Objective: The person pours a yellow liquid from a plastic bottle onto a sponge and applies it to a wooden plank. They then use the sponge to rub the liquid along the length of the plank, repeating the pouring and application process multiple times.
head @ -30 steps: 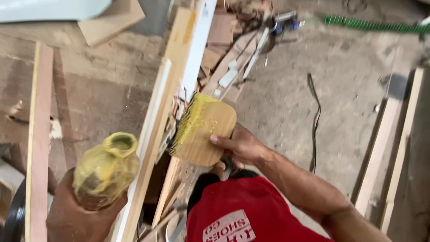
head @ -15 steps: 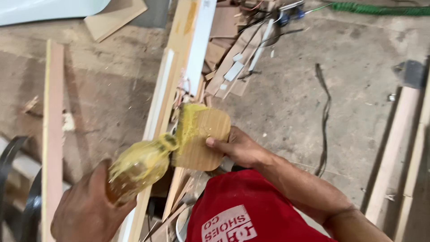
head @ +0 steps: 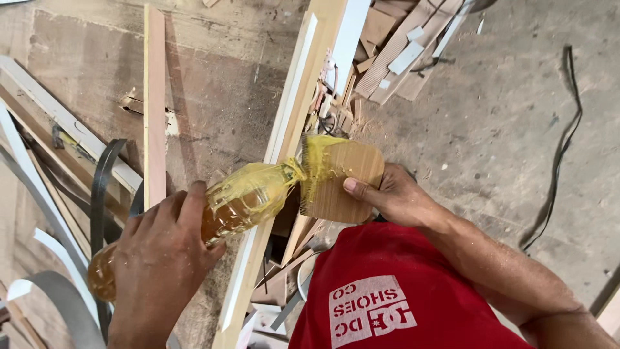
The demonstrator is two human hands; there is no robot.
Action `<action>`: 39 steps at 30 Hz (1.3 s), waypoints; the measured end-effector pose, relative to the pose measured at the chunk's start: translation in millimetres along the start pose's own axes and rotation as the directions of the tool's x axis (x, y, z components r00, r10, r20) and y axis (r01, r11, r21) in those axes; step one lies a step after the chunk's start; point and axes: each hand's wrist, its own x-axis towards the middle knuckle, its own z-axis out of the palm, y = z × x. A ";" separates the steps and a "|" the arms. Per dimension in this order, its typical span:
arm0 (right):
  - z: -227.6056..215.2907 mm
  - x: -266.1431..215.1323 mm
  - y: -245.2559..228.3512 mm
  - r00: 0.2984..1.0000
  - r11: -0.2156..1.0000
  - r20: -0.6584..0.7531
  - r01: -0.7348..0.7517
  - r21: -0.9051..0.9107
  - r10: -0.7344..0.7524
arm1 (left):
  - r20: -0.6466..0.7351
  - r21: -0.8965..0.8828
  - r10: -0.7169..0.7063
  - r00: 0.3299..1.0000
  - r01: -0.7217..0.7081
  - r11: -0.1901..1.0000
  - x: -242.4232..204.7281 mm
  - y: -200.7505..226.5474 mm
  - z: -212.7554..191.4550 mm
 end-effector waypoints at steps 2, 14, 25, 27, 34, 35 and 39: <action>4.2 -5.6 -8.3 1.000 1.000 0.013 -0.008 -0.026 0.009 | -0.016 0.060 -0.002 1.000 0.003 0.998 -3.8 0.7 -6.6; 15.7 -6.3 -1.4 0.983 0.981 0.164 0.114 -0.160 -0.088 | -0.250 0.447 0.056 0.967 0.064 0.892 -17.1 -11.4 0.6; 15.7 -9.4 -6.1 0.983 0.947 0.162 0.136 -0.292 -0.091 | -0.289 0.497 0.058 0.956 0.098 0.862 -20.7 -11.2 2.4; 15.7 -9.0 -5.0 0.976 0.952 0.179 0.166 -0.258 -0.122 | -0.279 0.508 0.053 0.959 0.101 0.855 -20.3 -11.3 2.4; 15.2 -10.6 -13.6 0.978 0.949 0.182 0.149 -0.278 -0.100 | -0.293 0.487 0.039 0.955 0.114 0.866 -22.3 -12.5 4.4; 15.4 -10.8 -15.1 0.979 0.949 0.181 0.140 -0.284 -0.091 | -0.285 0.502 0.036 0.958 0.117 0.857 -22.4 -13.3 4.9; 17.1 -8.0 -11.5 0.976 0.944 0.179 0.172 -0.283 -0.125 | -0.259 0.494 0.017 0.966 0.117 0.862 -22.4 -15.7 6.0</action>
